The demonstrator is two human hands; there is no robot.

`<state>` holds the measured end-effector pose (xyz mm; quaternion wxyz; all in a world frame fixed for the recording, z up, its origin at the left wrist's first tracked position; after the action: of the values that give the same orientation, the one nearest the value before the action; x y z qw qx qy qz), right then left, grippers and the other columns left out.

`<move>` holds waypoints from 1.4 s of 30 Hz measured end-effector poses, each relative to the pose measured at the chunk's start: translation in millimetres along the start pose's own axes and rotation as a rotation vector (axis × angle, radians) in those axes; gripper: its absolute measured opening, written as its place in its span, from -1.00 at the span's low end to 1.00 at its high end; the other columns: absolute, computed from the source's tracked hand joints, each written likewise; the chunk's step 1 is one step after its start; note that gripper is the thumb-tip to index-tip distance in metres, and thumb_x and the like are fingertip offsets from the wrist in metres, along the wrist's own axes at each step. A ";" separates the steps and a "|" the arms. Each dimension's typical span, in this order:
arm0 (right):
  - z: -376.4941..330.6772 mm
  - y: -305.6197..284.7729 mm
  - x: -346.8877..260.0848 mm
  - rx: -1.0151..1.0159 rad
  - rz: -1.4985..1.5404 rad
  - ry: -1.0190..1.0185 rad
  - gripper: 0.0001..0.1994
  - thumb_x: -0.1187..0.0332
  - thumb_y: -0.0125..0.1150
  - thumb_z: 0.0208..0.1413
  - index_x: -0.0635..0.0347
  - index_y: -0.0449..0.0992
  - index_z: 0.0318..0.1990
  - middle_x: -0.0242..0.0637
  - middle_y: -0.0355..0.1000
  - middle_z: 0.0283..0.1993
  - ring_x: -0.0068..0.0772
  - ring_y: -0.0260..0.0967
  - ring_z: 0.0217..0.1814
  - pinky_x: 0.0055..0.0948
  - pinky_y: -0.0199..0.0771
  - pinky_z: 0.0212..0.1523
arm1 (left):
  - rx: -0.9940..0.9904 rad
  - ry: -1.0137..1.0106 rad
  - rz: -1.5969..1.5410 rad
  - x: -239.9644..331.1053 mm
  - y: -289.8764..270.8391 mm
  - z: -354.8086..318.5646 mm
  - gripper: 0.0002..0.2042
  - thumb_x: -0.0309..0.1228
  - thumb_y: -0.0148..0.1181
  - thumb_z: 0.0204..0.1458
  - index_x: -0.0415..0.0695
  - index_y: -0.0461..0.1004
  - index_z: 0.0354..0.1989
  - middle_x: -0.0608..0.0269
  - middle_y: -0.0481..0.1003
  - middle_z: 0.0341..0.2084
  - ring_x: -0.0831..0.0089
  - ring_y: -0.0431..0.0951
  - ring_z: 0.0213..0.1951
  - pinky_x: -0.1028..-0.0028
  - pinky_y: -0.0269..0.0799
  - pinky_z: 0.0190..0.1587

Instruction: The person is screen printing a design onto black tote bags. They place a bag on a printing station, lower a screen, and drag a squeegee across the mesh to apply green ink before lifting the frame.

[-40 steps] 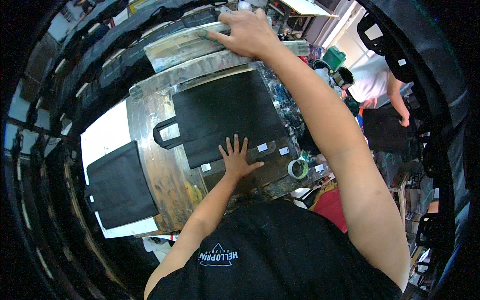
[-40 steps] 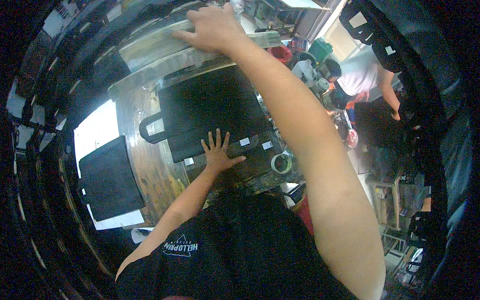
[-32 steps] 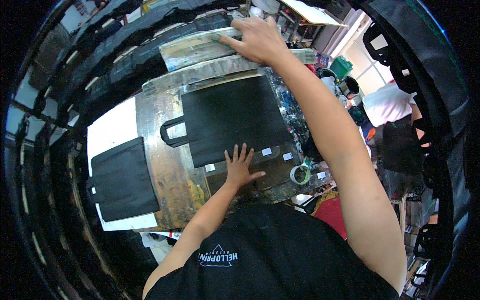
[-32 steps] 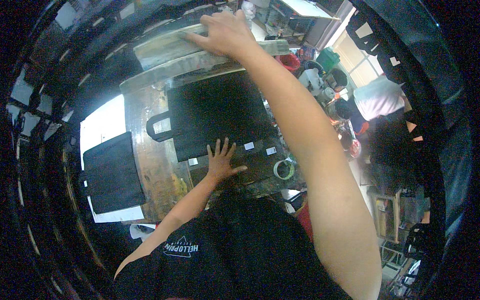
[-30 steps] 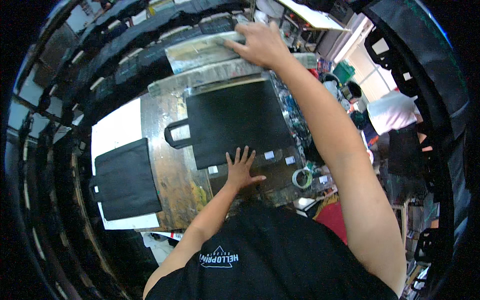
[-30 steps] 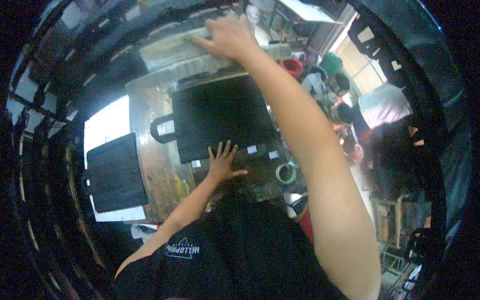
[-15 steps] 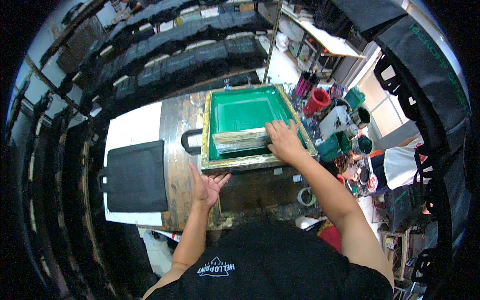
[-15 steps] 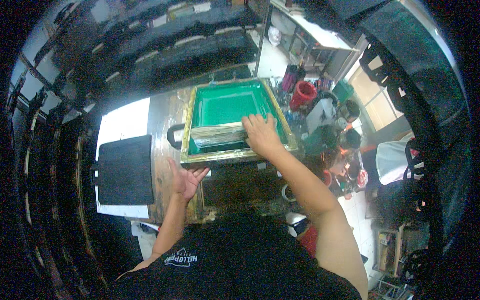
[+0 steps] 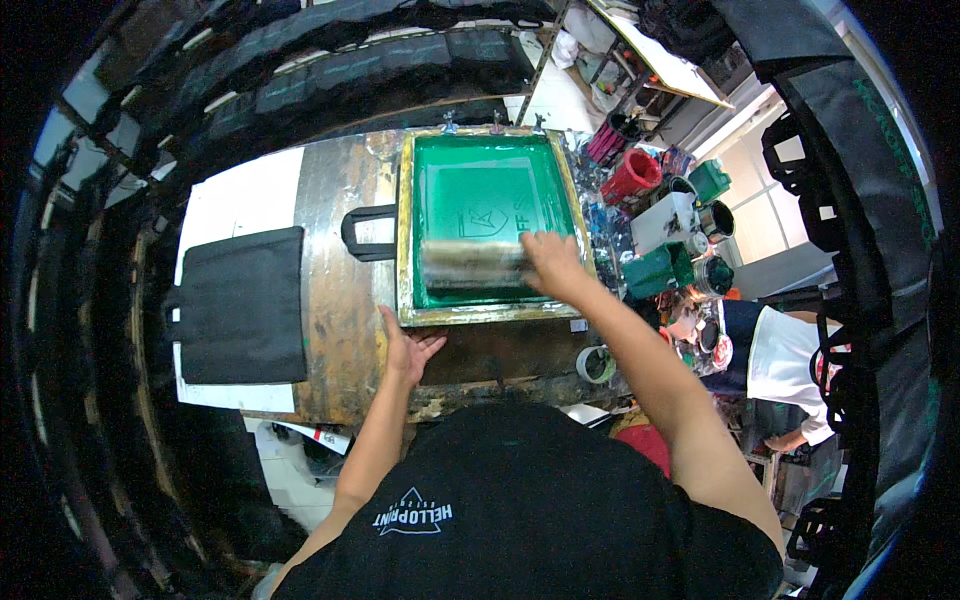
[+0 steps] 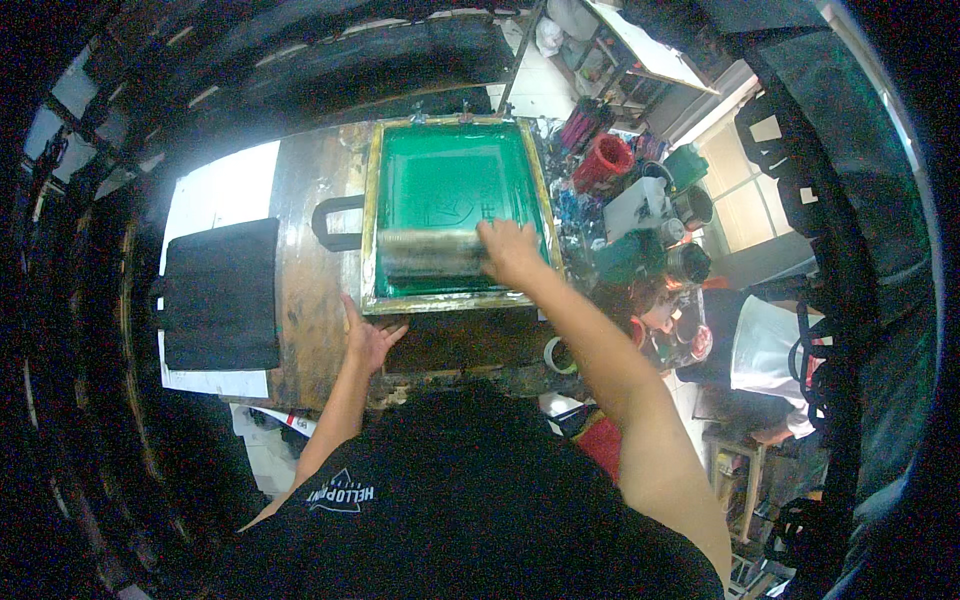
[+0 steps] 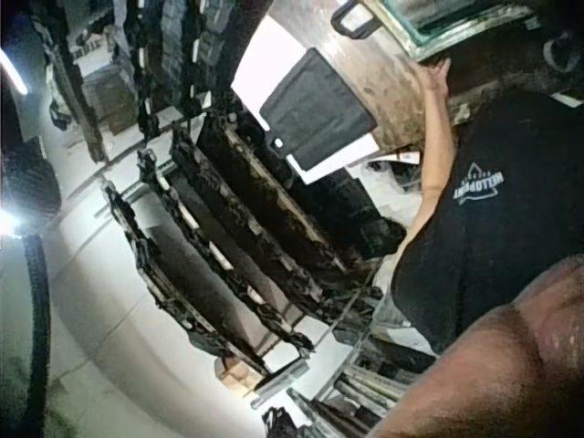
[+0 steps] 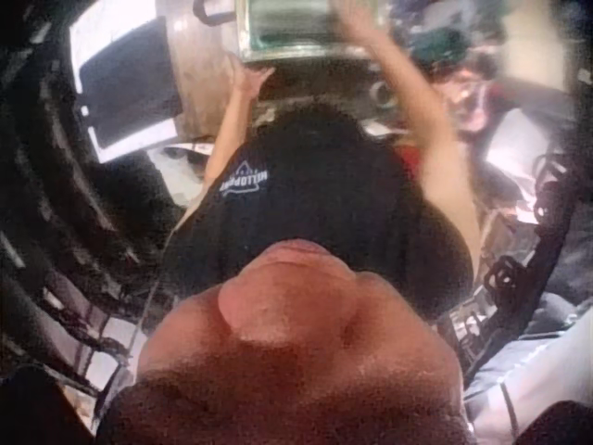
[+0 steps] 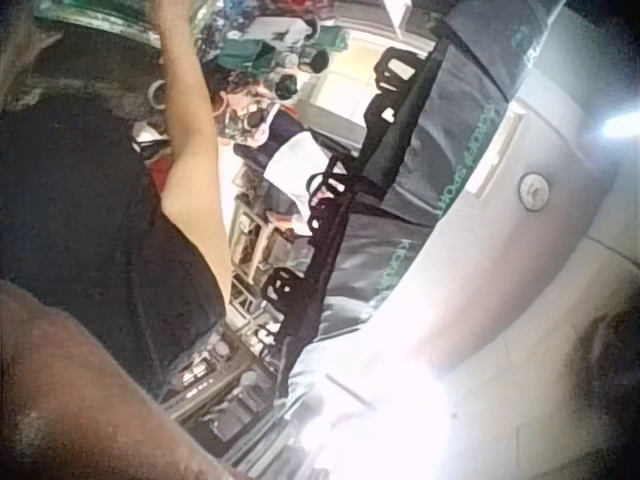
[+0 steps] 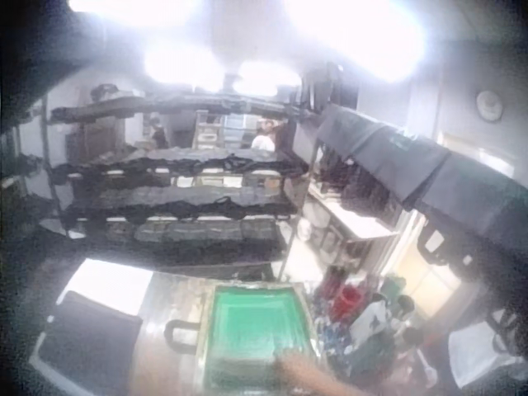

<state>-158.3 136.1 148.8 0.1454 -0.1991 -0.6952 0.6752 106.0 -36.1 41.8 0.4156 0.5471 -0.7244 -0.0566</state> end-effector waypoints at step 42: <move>284.1 49.6 153.3 0.290 -0.043 -0.093 -0.30 0.33 0.52 -0.13 -0.04 0.37 0.25 -0.27 0.45 0.05 -0.15 0.36 0.17 0.02 0.23 0.12 | 0.096 -0.537 0.293 38.1 14.6 -1.3 0.03 0.48 -0.35 0.21 -0.51 0.46 0.06 -0.20 0.65 -0.28 0.15 0.71 -0.18 0.24 0.64 -0.05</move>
<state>-422.9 -41.2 76.1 0.1548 -0.1298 -0.6005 0.7737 93.8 -61.8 71.1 0.1866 0.4214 -0.8813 -0.1043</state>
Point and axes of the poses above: each hand's wrist, its own z-axis towards the middle knuckle, its own y-axis out of the palm, x = y × z, the point moved 1 cm from there along z, towards the middle knuckle
